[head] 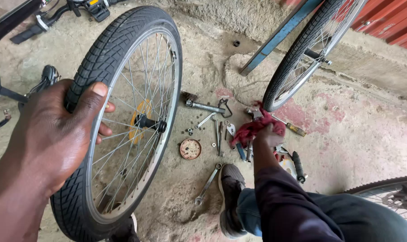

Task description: The person removes a bicycle tire from a wheel using a tire lever and their hands, then removes the inner tube. They place the tire and tube aside, pick up another wheel, and begin installing the tire onto it using the tire lever.

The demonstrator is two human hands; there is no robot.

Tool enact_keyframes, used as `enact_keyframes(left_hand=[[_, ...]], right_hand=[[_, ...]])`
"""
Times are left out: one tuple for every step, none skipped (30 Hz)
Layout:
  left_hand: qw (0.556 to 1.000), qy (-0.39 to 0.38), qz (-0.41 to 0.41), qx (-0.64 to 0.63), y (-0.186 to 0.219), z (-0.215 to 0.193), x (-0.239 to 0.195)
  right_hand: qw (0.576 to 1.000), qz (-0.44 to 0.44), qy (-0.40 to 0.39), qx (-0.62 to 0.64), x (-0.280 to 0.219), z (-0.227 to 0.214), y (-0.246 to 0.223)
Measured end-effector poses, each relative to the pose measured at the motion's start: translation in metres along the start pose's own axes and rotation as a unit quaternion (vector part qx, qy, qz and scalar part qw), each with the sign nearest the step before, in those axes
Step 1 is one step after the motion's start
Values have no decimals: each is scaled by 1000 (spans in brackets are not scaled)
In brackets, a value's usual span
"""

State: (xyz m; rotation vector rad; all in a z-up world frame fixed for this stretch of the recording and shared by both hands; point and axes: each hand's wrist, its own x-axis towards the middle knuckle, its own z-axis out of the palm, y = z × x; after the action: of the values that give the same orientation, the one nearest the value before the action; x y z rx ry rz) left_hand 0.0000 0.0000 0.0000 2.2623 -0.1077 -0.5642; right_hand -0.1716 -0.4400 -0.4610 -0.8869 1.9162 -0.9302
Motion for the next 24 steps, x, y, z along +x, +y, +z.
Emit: enact_keyframes(left_hand=[[1000,1,2,-1,0,1,0],[1000,6,-3,-6,1,2,-1],[1000,12,-8,-10,2,2,-1],[1000,14,-5,-10,4,3,-2],[1000,16,-12,-5,5,3,-2],[1000,17,-18,-1,7,3,-2],[1000,18,-19,1,5,3,0],[1000,19,-11,-8,2,3,1],[1000,17,-4,-19,0,3,1],[1000,15,-5,-18,0,3,1],[1000,17,-8,-16,-1,3,2],[1000,19,-11,-13,-2,3,3],[1000,19,-10,-13,-1,3,4],[1000,20,-9,-16,1,3,4],[1000,22,-10,-18,0,2,5],[999,25,-10,-18,0,3,4],[999,25,-18,-10,1,3,4],[999,26,-25,-2,3,4,4],[999,28,-25,-1,2,4,4],[999,32,-21,-7,0,5,5],[999,36,-16,-14,-1,5,5],[999,38,-16,-14,0,5,5],[999,39,-31,7,2,4,5],[998,39,-46,27,3,4,6]], right_hand=[[1000,-1,0,2,-1,-10,-4],[1000,15,10,9,-2,-19,-8],[999,31,20,17,-4,-28,-11],[999,31,19,20,5,-27,-5],[997,16,74,-15,11,-25,4],[990,1,129,-50,17,-22,13],[991,3,127,-51,-1,-29,-4],[994,-29,102,23,-18,-37,-22],[990,-63,79,97,-33,-49,-42],[990,-63,80,95,22,-23,-2],[980,-138,128,-62,73,-2,33],[938,-209,172,-218,118,22,59],[938,-209,172,-216,88,13,57],[928,-232,90,-276,58,3,56],[908,-252,4,-334,27,-4,57],[908,-253,1,-333,-1,-8,56],[864,-350,-101,-349,-28,-14,55],[800,-439,-201,-357,-55,-20,53],[801,-439,-202,-355,-55,-12,67],[742,-391,-250,-483,-54,-4,81],[665,-335,-291,-601,-54,4,93],[665,-336,-292,-599,-48,4,99],[669,-366,-287,-580,-43,6,105],[673,-395,-280,-560,-39,9,112]])
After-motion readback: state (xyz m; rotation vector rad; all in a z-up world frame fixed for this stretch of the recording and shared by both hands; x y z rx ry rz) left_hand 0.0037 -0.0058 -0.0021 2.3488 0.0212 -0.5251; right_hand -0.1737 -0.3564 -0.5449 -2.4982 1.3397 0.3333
